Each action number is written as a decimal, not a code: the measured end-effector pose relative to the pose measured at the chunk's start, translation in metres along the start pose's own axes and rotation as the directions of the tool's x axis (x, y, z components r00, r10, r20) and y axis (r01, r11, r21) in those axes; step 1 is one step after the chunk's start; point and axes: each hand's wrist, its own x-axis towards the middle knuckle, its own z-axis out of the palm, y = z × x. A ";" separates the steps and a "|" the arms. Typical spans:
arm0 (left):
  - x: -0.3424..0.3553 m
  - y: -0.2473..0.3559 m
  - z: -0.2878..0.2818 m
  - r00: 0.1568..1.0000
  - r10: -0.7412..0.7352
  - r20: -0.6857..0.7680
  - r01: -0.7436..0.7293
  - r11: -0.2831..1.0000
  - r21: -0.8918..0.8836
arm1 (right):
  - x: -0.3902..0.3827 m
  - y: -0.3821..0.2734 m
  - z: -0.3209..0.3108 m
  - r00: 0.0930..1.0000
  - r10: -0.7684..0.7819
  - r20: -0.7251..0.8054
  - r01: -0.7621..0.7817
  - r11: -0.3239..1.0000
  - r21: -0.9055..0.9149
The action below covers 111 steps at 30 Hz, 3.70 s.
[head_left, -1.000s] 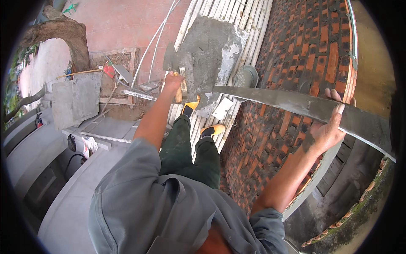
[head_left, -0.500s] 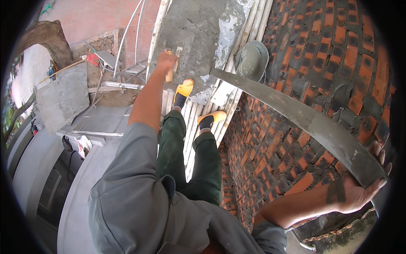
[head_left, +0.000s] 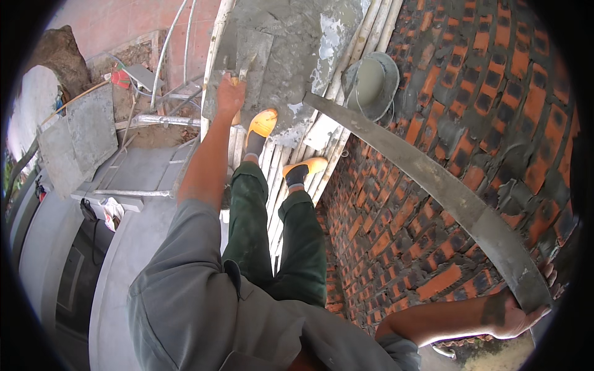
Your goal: The person scoops wet cement from a pile on bamboo scaffolding and applies it to a brick wall using a trowel and a long straight metal bar. They repeatedly smooth the cement along the wall's edge, using the bar as a guide to create a level surface.
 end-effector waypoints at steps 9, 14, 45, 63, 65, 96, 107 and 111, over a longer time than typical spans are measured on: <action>-0.105 0.020 0.080 0.897 -0.060 0.437 -0.049 0.971 0.233 | 0.002 0.007 0.001 0.994 -0.009 -0.111 0.004 0.999 -0.044; -0.097 0.023 0.139 0.728 -0.191 0.658 0.119 0.981 0.153 | -0.004 0.013 -0.003 0.995 -0.046 -0.089 0.044 0.999 -0.017; -0.342 0.336 -0.192 0.676 0.010 0.736 0.246 0.939 -0.239 | 0.184 -0.126 -0.139 0.938 -0.097 0.333 -0.172 0.702 0.691; -0.494 0.571 -0.361 0.395 0.719 0.572 -0.064 0.642 -0.764 | 0.214 -0.192 -0.142 0.985 0.064 0.158 -0.153 0.743 0.652; -0.485 0.555 -0.358 0.463 0.589 0.662 0.141 0.689 -0.711 | 0.217 -0.194 -0.139 0.974 0.129 0.186 -0.225 0.646 0.729; -0.476 0.542 -0.415 0.592 0.504 0.629 -0.235 0.854 -0.464 | 0.206 -0.214 -0.109 0.994 -0.104 0.018 0.085 0.894 0.440; -0.435 0.463 -0.412 0.696 0.549 0.463 -0.229 0.780 -0.582 | 0.212 -0.231 -0.133 0.932 -0.038 0.360 -0.234 0.696 0.679; -0.426 0.463 -0.402 0.691 0.380 0.615 -0.075 0.883 -0.463 | 0.208 -0.221 -0.127 0.910 -0.085 0.407 -0.319 0.485 0.814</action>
